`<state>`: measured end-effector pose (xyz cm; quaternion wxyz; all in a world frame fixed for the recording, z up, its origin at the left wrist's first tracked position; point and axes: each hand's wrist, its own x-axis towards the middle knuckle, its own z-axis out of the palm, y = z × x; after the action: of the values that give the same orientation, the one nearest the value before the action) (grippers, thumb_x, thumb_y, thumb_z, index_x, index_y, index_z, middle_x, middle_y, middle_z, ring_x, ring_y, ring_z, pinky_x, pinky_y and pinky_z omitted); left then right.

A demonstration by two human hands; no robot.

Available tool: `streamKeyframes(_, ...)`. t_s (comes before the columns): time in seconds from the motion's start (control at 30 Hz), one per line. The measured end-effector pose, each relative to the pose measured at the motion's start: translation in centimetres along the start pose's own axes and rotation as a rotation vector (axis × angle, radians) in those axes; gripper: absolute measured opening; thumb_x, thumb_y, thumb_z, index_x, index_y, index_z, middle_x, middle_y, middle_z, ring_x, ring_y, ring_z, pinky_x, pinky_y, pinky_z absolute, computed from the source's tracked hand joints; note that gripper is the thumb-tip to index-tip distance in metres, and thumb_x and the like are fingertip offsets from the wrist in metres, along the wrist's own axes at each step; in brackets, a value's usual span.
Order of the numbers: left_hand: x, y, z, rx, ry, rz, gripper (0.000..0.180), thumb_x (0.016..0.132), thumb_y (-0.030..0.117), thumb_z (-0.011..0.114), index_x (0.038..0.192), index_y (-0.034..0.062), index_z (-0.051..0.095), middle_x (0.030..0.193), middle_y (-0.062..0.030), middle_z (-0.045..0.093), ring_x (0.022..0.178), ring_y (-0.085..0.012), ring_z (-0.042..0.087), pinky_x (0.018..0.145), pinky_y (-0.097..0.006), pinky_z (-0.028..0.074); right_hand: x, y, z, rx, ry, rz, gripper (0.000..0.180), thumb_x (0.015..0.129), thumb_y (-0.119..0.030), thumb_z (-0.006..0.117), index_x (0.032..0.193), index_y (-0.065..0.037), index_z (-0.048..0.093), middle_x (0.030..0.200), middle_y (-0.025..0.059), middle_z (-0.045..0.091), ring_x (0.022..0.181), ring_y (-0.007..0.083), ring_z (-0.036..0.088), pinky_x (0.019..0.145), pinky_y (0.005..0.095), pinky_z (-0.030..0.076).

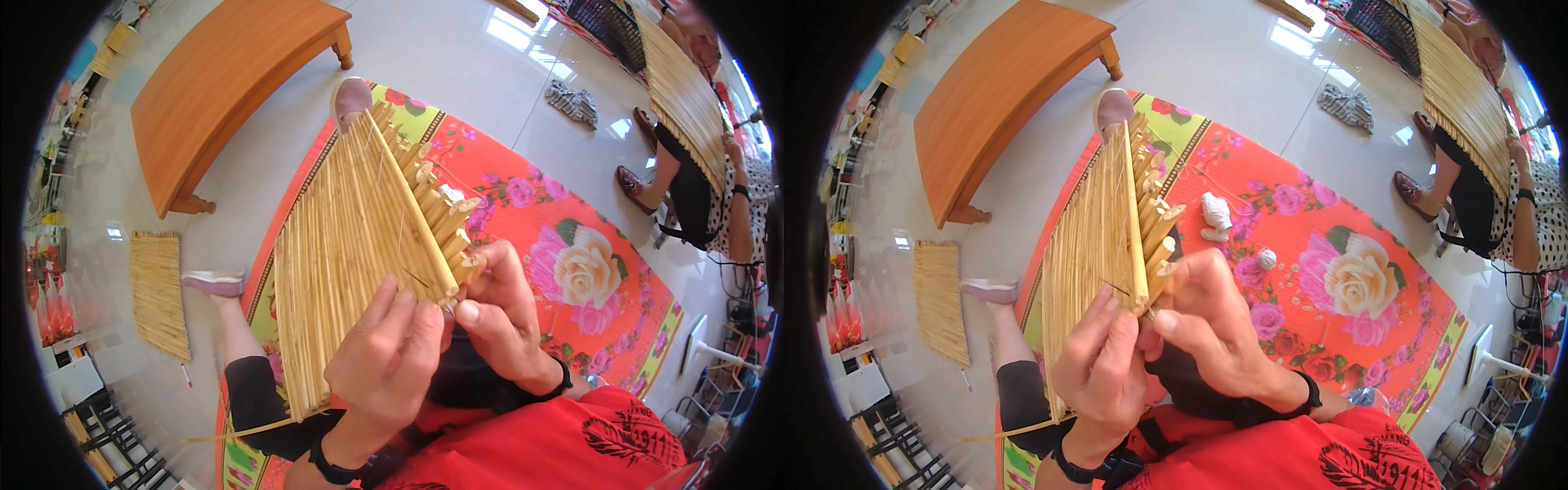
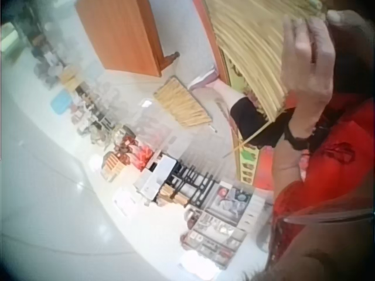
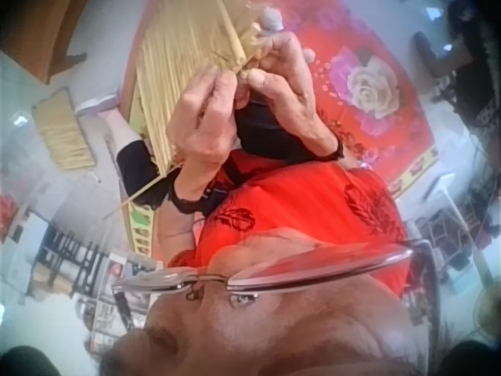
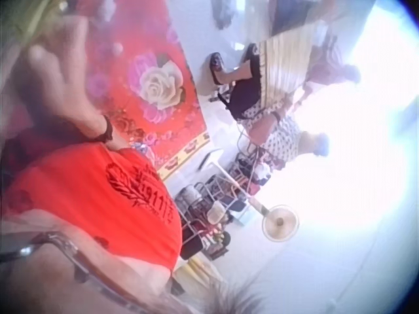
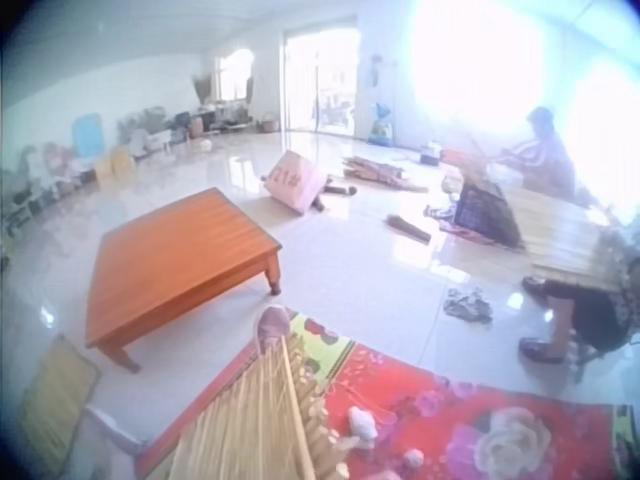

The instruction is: The person is weaving a bamboo mat by hand, using a needle and thread to secure the bamboo strips together. They adjust the mat and continue weaving throughout the clip.

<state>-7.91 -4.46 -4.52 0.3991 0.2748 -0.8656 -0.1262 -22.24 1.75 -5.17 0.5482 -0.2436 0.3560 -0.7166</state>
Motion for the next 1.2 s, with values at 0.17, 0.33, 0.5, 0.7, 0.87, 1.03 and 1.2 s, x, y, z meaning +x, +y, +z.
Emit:
streamKeyframes(0.17,1.2,-1.7,-1.5,0.010,0.003,0.015,0.035,0.082,-0.001,0.080,0.116,0.0035,0.072,0.102,-0.0156,0.071,0.097,-0.0352,0.075,0.076,-0.037,0.062,1.0,-3.0,-0.6,-0.570,-0.017,0.041,0.023,0.102,-0.007,0.057,0.123,0.000,0.047,0.114,0.0161,0.067,0.079,0.0179,0.068,0.066,0.0302,0.055)
streamKeyframes(0.33,5.0,-4.3,-8.5,-0.101,-0.003,-0.119,0.037,0.081,-0.011,0.077,0.114,0.0032,0.070,0.099,-0.0124,0.070,0.085,-0.0263,0.071,0.070,-0.032,0.058,3.4,-7.6,-0.3,-1.195,-0.022,-0.835,0.023,0.089,0.004,0.068,0.112,0.002,0.070,0.104,0.0117,0.070,0.091,0.0217,0.068,0.080,0.0312,0.053)
streamKeyframes(0.5,1.7,-5.1,-15.9,-0.243,-0.077,-0.115,0.035,0.081,-0.010,0.079,0.112,0.0026,0.070,0.101,-0.0110,0.070,0.085,-0.0174,0.069,0.067,-0.029,0.056,5.6,-9.9,6.6,-1.079,-0.274,-0.274,0.016,0.099,-0.010,0.063,0.105,0.003,0.071,0.097,0.0105,0.071,0.087,0.0159,0.067,0.079,0.0283,0.051)
streamKeyframes(0.7,-3.6,-3.2,-21.8,-0.370,-0.140,-0.142,0.035,0.078,-0.006,0.083,0.110,0.0028,0.072,0.098,-0.0117,0.073,0.088,-0.0253,0.073,0.071,-0.033,0.060,6.6,-6.1,11.5,-0.774,-0.887,0.543,0.023,0.105,-0.020,0.061,0.109,0.000,0.073,0.090,-0.0009,0.070,0.083,0.0048,0.063,0.076,0.0226,0.052)
streamKeyframes(0.87,-9.3,-0.7,-22.0,-0.460,-0.138,-0.186,0.025,0.078,-0.003,0.081,0.100,0.0095,0.078,0.097,-0.0061,0.073,0.085,-0.0227,0.075,0.074,-0.032,0.061,2.7,-0.9,13.6,-0.493,-0.995,0.887,0.015,0.100,-0.012,0.069,0.108,0.000,0.072,0.095,0.0003,0.072,0.086,0.0048,0.065,0.079,0.0212,0.054)
streamKeyframes(1.03,-10.8,-0.6,-21.8,-0.471,-0.108,-0.137,0.027,0.077,-0.001,0.081,0.101,0.0104,0.079,0.095,-0.0033,0.073,0.081,-0.0186,0.072,0.070,-0.029,0.059,0.3,2.0,13.8,-0.345,-1.003,0.877,0.012,0.095,-0.004,0.073,0.105,0.002,0.072,0.098,0.0030,0.074,0.091,0.0067,0.067,0.083,0.0228,0.056)
streamKeyframes(1.2,-11.3,-1.2,-21.8,-0.496,-0.050,-0.122,0.029,0.076,-0.002,0.080,0.103,0.0099,0.079,0.093,-0.0025,0.071,0.079,-0.0175,0.071,0.066,-0.028,0.057,-0.2,2.4,13.8,-0.266,-0.972,0.799,0.017,0.085,-0.007,0.085,0.098,-0.003,0.076,0.097,0.0054,0.066,0.094,0.0158,0.061,0.086,0.0292,0.049)
